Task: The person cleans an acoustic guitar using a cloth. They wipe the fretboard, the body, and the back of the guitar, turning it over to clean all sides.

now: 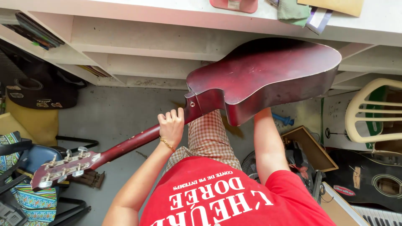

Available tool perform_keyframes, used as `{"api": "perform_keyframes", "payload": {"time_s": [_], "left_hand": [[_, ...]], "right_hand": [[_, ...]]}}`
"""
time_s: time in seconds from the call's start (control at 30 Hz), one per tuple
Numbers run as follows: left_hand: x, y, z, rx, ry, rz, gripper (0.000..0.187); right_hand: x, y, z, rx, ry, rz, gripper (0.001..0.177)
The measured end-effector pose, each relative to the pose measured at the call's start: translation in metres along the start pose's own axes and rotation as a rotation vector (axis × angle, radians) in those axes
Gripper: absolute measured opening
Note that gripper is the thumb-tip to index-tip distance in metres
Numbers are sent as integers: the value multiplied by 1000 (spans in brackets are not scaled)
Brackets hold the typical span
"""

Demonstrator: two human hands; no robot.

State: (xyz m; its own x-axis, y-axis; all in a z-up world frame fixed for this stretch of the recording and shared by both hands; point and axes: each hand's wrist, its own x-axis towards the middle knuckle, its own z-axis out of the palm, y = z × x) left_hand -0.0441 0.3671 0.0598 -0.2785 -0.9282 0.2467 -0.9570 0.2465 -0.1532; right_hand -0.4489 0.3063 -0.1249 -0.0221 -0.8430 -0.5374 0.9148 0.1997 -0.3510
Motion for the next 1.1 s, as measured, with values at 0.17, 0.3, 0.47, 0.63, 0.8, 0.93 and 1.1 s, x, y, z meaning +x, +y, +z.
{"api": "perform_keyframes", "payload": {"time_s": [0.17, 0.3, 0.47, 0.63, 0.8, 0.93, 1.1], "left_hand": [[13, -10, 5, -274, -288, -89, 38], [12, -12, 36, -578, -675, -59, 35], [10, -5, 30, -595, -541, -104, 38], [7, -2, 30, -537, -693, -77, 40], [4, -7, 24, -497, -619, -59, 37], [-3, -12, 22, -503, -688, -71, 34], [-10, -11, 32, -424, -524, -7, 40]], "right_hand": [[-10, -17, -28, -22, 103, -17, 55], [-38, -37, -53, -32, 189, -50, 56], [-36, -124, -231, -40, 104, -286, 41], [-182, -142, 37, -387, 280, -643, 57], [-206, -55, 201, -1693, -104, -522, 66], [-153, 21, 208, -2419, -598, -851, 75], [9, -69, 140, -2150, 280, -644, 76]]}}
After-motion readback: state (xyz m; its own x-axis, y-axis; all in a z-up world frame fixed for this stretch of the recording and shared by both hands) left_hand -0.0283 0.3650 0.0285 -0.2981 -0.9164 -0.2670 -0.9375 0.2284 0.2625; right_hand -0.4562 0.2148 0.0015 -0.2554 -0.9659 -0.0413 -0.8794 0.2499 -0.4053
